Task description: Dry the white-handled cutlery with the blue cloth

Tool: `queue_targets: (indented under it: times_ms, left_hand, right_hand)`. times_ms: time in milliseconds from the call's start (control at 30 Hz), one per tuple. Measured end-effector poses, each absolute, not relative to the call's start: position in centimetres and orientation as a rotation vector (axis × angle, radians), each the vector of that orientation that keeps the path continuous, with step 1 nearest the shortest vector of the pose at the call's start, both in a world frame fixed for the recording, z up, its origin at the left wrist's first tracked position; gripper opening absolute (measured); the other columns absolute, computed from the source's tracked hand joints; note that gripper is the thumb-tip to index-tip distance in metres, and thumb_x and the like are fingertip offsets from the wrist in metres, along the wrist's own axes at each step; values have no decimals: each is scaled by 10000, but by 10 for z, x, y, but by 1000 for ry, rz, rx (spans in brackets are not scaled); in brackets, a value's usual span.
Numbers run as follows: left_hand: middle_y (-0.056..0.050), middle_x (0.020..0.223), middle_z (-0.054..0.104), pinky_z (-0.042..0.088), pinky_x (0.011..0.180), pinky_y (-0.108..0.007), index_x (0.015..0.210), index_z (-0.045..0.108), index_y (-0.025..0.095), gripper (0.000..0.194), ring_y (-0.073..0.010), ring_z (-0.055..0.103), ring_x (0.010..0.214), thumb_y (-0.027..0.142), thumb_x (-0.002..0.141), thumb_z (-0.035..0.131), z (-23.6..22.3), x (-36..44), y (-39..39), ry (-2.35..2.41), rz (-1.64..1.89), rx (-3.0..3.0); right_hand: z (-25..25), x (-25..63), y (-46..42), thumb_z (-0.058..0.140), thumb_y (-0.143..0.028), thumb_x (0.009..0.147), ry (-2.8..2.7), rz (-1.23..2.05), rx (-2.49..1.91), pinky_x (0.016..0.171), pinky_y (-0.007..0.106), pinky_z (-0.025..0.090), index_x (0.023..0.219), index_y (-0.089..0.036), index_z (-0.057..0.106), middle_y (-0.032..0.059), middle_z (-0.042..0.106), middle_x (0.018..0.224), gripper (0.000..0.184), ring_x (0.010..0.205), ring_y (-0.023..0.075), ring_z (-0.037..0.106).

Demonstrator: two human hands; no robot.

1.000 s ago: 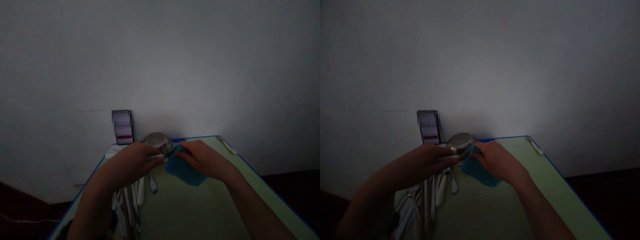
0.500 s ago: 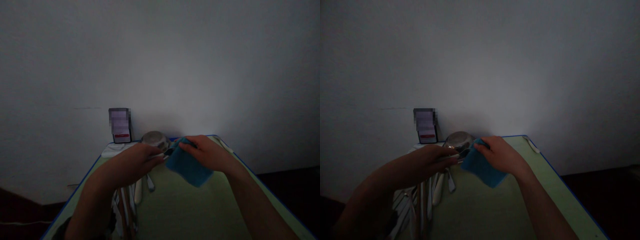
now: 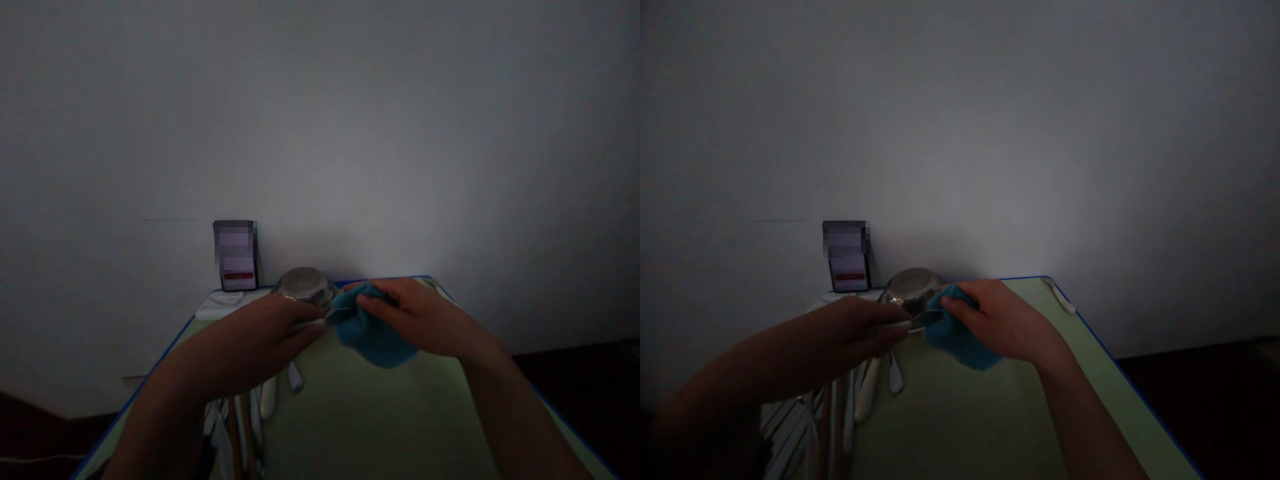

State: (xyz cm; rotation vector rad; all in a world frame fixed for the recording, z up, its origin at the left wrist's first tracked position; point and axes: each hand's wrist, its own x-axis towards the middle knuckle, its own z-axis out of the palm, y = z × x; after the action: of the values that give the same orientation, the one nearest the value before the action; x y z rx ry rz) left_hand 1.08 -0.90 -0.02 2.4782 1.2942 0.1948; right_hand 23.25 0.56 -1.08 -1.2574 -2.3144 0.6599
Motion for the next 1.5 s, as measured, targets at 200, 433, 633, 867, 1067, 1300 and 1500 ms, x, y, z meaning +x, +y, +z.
queue_targets:
  times_ms: [200,433,633,867,1067,1300,1500]
  left_hand:
    - [-7,832,662,401,641,-242,987,612,222,234,-157,602,728,254,892,401,-5,6,-8,1297,283,2517]
    - [30,970,670,412,731,-224,1053,597,279,247,-139,613,830,259,920,390,0,6,-11,1171,289,2492]
    - [3,913,682,424,689,-246,1090,602,260,264,-161,620,792,289,905,415,-2,1,-13,1276,318,2516]
    - [13,896,700,432,660,-230,1134,609,295,294,-142,625,724,302,902,429,4,12,-12,1206,310,2463]
    - [38,927,713,439,652,-218,1104,627,331,271,-137,647,738,359,884,471,4,13,-11,1258,364,2458]
    - [-10,1011,703,458,709,-240,1100,642,275,321,-182,644,843,424,846,516,2,11,-11,1276,271,2417]
    - [9,842,723,448,589,-203,1006,690,252,281,-152,644,694,400,843,515,6,5,-13,1287,167,2321]
  right_hand:
    - [-10,238,9,383,-416,900,-2263,683,-1289,489,219,371,911,-173,636,10,634,714,351,585,115,531]
    - [-11,246,11,382,-401,909,-2298,878,-1147,574,230,445,1072,-219,616,15,669,884,338,710,134,595]
    - [-11,250,10,392,-384,910,-2339,943,-1129,604,243,470,1148,-235,588,18,671,919,342,753,146,598]
    - [-11,244,8,393,-371,917,-2369,836,-1057,647,228,472,1283,-270,487,4,664,983,390,780,125,601]
    - [-14,244,10,406,-342,916,-2385,791,-1043,746,266,475,1275,-264,492,26,645,1101,378,895,148,606]
    - [-16,246,13,429,-302,910,-2431,701,-1073,868,293,435,1251,-256,514,31,614,1174,355,1022,158,572]
    - [-15,245,13,447,-276,900,-2460,703,-1045,872,304,429,1214,-258,548,27,629,1159,330,1032,167,572]
